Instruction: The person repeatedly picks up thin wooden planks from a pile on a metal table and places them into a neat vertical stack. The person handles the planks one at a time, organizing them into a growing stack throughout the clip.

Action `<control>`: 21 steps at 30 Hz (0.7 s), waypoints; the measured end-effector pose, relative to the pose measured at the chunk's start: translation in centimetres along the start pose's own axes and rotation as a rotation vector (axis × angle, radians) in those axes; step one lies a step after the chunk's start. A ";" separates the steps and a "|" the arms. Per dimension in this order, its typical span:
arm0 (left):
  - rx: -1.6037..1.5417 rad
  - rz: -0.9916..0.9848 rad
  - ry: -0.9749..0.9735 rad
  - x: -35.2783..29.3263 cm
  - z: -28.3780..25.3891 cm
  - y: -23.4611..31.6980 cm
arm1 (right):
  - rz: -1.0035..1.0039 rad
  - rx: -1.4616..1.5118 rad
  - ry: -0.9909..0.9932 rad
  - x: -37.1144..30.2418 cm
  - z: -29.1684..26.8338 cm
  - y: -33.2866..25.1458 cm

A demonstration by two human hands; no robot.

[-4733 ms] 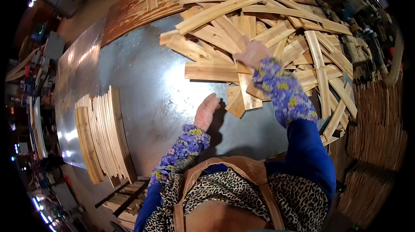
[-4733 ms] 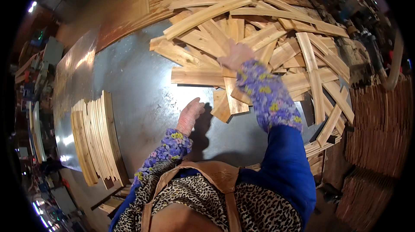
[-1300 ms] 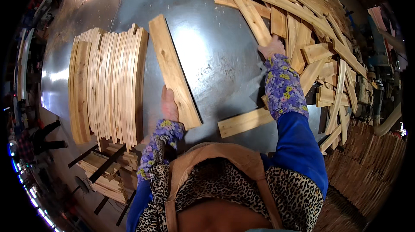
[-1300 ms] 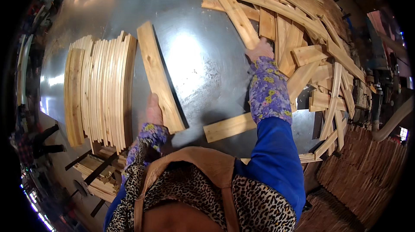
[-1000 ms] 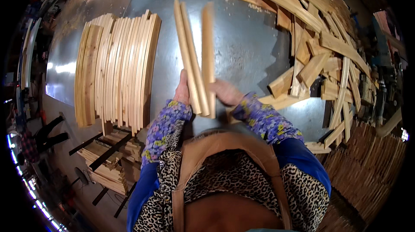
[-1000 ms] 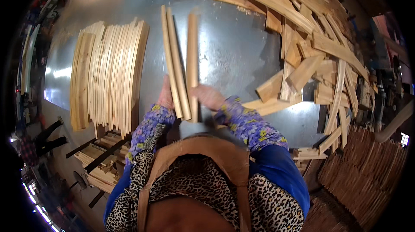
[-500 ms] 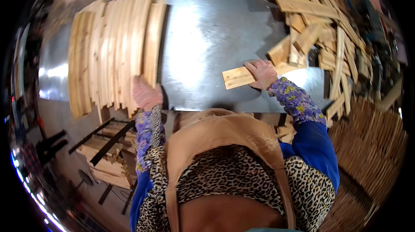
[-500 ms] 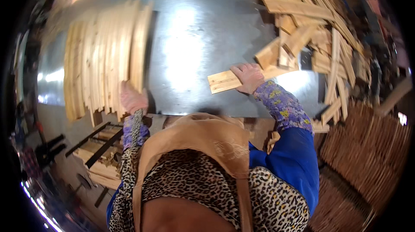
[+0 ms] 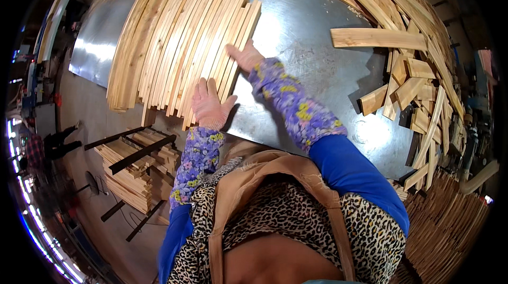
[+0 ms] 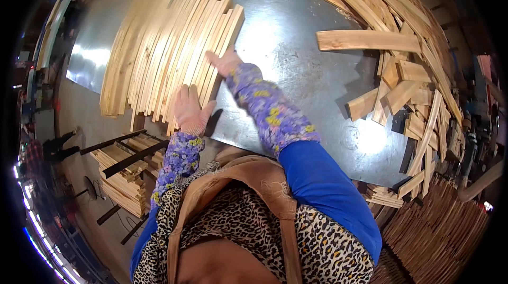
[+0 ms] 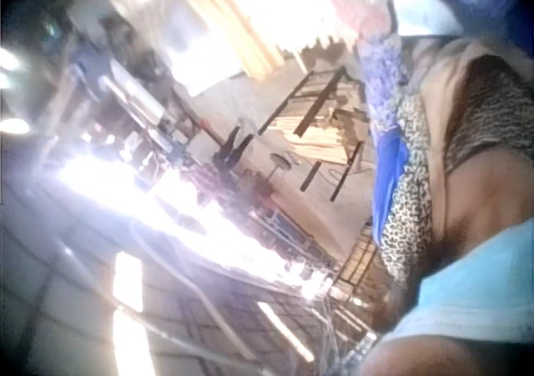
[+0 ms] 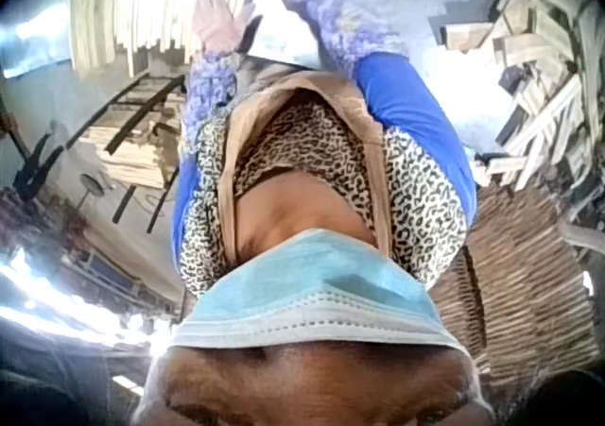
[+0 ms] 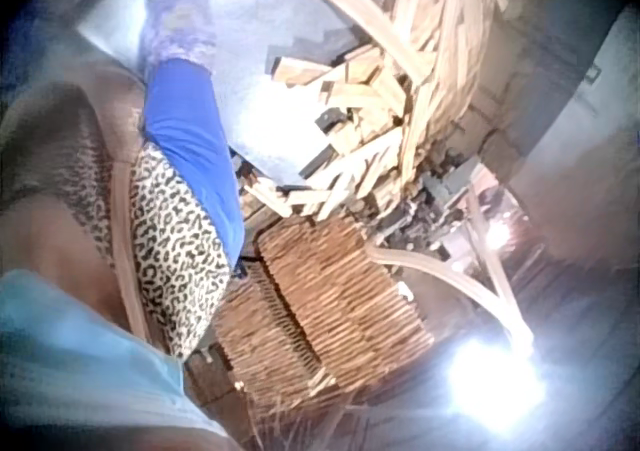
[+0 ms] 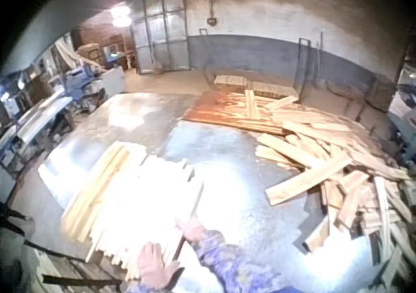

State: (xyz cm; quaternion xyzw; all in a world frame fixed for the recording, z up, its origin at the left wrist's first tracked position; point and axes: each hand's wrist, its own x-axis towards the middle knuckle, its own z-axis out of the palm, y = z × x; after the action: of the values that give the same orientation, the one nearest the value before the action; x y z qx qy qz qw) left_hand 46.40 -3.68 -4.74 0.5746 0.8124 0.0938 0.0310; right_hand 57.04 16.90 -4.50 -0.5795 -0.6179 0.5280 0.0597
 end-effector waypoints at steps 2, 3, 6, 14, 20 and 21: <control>0.036 -0.068 -0.104 -0.3 -0.9 1.0 | -0.117 0.128 -0.113 -2.0 -1.6 1.6; 0.050 -0.117 -0.217 0.2 -1.6 1.4 | -0.068 0.306 -0.132 -1.3 -2.9 4.8; 0.139 -0.172 -0.225 -0.5 0.2 0.8 | 0.198 0.907 -0.099 0.8 -7.5 13.3; -0.027 -0.136 -0.212 4.2 -2.2 5.3 | 0.232 1.096 0.631 5.6 -30.4 25.8; -0.166 0.271 -0.255 10.2 1.8 19.3 | -0.050 0.397 0.141 2.6 -25.6 21.0; -0.135 0.263 -0.320 11.3 2.2 21.8 | -0.130 0.206 0.002 0.3 -24.8 19.5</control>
State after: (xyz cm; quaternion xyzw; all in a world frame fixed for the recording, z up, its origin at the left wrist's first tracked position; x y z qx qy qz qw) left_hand 63.14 14.21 -2.11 0.6798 0.7071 0.0586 0.1855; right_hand 86.69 27.18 -7.94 -0.5295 -0.5968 0.5829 0.1537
